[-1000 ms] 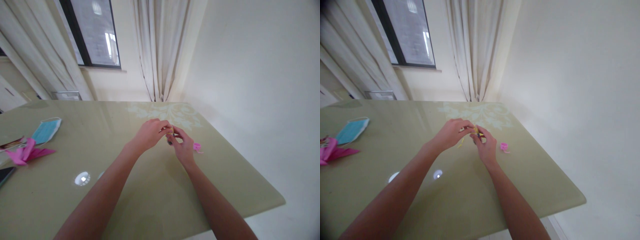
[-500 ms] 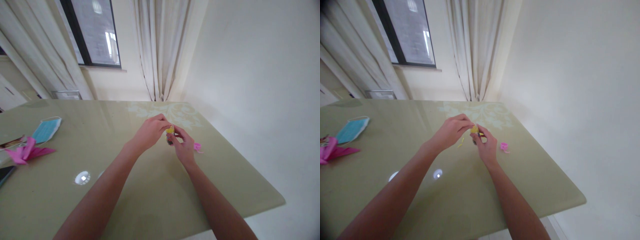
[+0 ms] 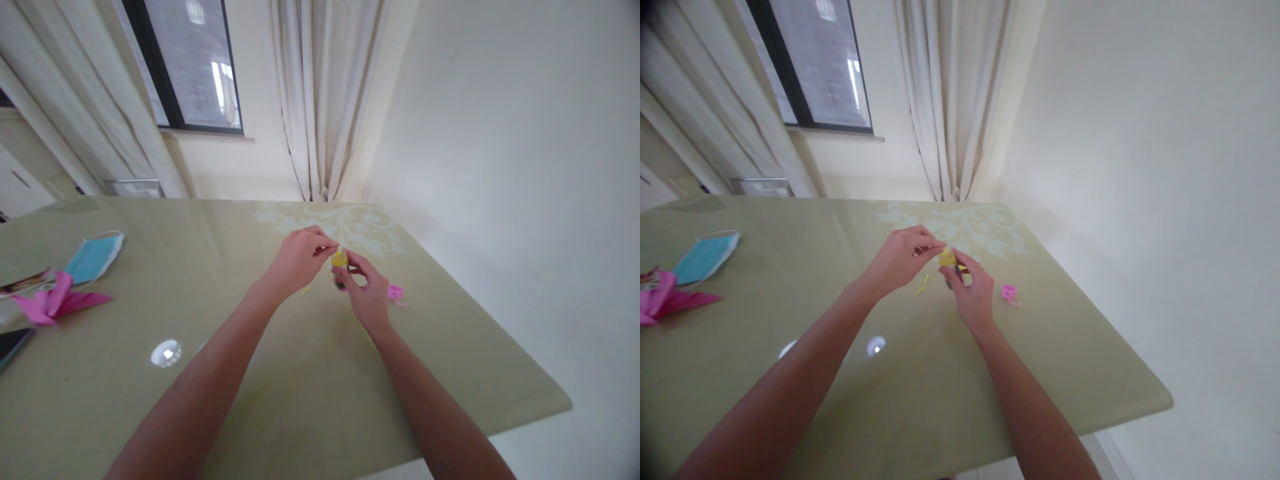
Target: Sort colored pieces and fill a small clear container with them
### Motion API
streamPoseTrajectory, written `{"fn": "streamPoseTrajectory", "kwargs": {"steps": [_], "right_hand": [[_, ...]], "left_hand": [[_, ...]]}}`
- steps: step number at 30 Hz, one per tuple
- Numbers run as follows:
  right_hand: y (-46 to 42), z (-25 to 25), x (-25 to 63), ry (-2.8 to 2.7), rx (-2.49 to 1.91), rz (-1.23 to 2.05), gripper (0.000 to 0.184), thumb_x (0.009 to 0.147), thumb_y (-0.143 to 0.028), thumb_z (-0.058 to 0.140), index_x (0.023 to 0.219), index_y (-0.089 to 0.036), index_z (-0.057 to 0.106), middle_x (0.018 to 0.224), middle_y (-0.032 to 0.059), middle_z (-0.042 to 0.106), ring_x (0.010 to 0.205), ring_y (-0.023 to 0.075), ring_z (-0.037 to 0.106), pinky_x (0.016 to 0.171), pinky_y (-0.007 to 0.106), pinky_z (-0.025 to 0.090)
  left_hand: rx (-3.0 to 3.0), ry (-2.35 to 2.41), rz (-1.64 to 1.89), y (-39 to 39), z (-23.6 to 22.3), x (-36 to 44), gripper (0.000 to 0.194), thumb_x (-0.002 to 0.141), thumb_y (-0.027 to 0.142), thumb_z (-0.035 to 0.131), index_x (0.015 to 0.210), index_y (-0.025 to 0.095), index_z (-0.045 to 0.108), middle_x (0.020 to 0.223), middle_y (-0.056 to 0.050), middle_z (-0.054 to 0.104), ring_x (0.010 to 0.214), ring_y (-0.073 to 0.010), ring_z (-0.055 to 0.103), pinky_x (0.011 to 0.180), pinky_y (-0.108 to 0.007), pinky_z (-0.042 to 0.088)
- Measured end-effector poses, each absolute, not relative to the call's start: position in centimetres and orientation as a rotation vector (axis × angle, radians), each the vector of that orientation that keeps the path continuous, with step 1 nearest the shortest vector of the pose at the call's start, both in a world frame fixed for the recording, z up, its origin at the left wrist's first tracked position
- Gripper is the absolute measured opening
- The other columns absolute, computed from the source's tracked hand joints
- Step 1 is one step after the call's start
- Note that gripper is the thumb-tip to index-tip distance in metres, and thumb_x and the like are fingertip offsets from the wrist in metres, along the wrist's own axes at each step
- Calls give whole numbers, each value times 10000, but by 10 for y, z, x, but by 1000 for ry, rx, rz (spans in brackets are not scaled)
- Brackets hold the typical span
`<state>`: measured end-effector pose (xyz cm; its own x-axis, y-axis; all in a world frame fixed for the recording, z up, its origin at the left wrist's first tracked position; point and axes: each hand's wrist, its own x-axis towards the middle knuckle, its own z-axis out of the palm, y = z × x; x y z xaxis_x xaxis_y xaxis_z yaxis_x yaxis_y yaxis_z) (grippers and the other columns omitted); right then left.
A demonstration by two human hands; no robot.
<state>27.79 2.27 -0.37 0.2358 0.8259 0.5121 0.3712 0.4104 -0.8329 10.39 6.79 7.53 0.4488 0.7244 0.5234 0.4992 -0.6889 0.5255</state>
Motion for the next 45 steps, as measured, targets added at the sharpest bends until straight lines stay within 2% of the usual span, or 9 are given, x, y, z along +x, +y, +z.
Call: {"fn": "streamPoseTrajectory", "kwargs": {"steps": [6,12,17,23,28,33,37,40,45], "right_hand": [[22,-4,277,-1387,-1171,416,435,859,-448,783,1234,-229,764,1105,87,784,863,220,698,803,376,615],[23,-5,280,-1412,-1170,381,441,862,-449,788,1246,-234,762,1099,86,786,876,226,696,760,357,601],[24,-6,279,-1425,-1204,322,419,860,-468,785,1220,-255,777,1106,86,793,899,241,706,854,404,594],[27,-2,285,-1344,-1163,370,417,869,-447,769,1227,-232,765,1140,90,788,940,245,726,859,415,614],[36,-3,302,-1202,-1181,411,519,841,-514,781,1258,-207,746,1121,114,786,920,260,742,727,402,649],[46,-9,313,-1084,-1170,458,560,833,-529,787,1256,-167,733,1085,130,789,836,240,753,670,381,648],[49,-10,313,-1090,-1143,433,516,840,-515,789,1218,-167,746,1101,136,793,899,237,763,810,401,644],[48,-9,312,-1094,-1143,427,514,847,-532,777,1216,-176,746,1105,135,795,900,237,767,811,397,646],[47,-7,310,-1076,-1138,440,536,853,-536,768,1244,-171,727,1113,136,793,889,245,764,743,384,656]], "left_hand": [[2438,1115,1041,68,80,102,138,931,239,688,919,205,820,885,-38,759,756,-164,685,756,-283,545],[2751,1091,831,59,82,102,274,1012,160,511,1015,224,778,1044,-58,686,976,-209,675,859,-315,530],[2776,957,694,61,71,98,378,940,30,458,1061,236,750,1107,-62,600,1030,-205,648,923,-334,535],[2531,824,1017,66,75,105,378,987,75,428,1138,215,745,1163,-86,668,1103,-196,659,1025,-358,523],[2185,997,978,90,45,96,323,934,272,619,1249,207,650,1245,-106,705,991,-197,713,824,-328,588],[2363,1255,296,114,-15,81,649,637,357,886,1236,197,695,1222,-150,701,1113,-306,673,975,-414,528],[2263,1112,384,119,-36,85,272,773,165,680,1036,186,745,972,-71,758,875,-201,714,812,-302,561],[2259,1110,441,118,-38,95,199,792,91,612,915,179,741,863,-50,761,813,-184,717,784,-290,568],[2284,1206,662,102,-47,121,276,933,135,517,1124,165,713,1155,-128,740,1124,-243,676,1011,-420,537]]}}
